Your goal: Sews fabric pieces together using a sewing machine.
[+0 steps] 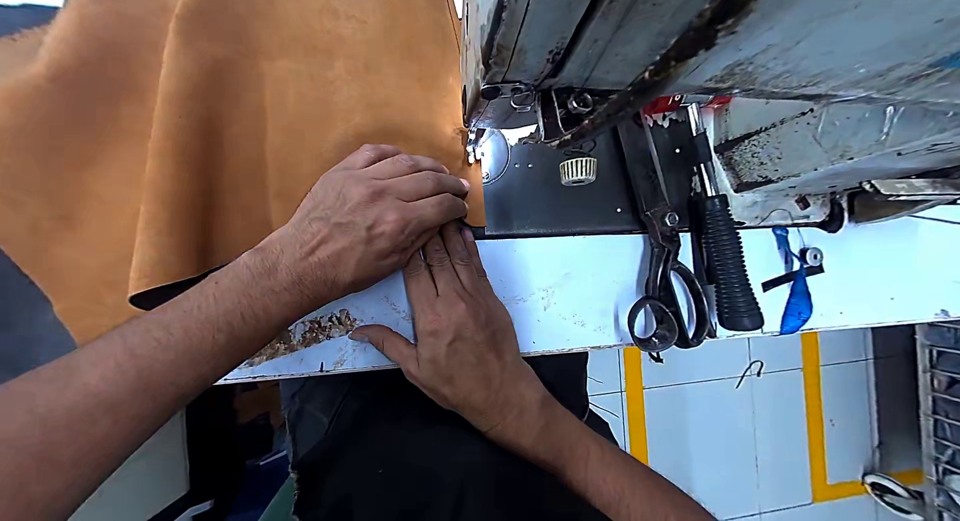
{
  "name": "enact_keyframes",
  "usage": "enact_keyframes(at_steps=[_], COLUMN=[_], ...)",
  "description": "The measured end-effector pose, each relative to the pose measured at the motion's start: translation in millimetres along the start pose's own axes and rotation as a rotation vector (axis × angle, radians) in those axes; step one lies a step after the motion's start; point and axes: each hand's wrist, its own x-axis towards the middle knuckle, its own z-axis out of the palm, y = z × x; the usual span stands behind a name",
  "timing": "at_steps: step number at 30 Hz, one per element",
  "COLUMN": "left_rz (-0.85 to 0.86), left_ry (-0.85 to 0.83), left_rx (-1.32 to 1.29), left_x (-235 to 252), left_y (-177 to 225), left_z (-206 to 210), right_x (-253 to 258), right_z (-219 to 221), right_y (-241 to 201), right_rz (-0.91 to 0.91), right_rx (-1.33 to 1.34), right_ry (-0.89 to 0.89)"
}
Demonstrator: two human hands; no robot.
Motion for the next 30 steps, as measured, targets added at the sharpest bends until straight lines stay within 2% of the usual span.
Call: enact_keyframes(at_steps=[9,15,17,22,30], left_rz=[0.014,-0.304,-0.347,-0.377,-0.308], left_ry=[0.006,0.0,-0.017,-0.004,0.001], left_rx=[-0.005,-0.323,-0.361,-0.321,-0.26], left_x=[16.8,28.7,31.6,37.6,36.5], left_y=[-25.1,-30.8,-30.9,-27.3,-26.5], left_z=[-6.7,-18.0,-18.4,-17.8,-11.9], right_x=[24.7,27.1,26.2,24.7,22.3], right_z=[1.3,8.9,11.8,13.1,15.9], right_y=[10.1,10.8,11.5,11.5,11.9], right_rz=[-0.007,-0.005,-0.009,-0.025,-0.032], right_rx=[0.013,-0.009,-0.009,-0.031,-0.043], right_ry=[0.024,0.029,0.026,0.057,0.082])
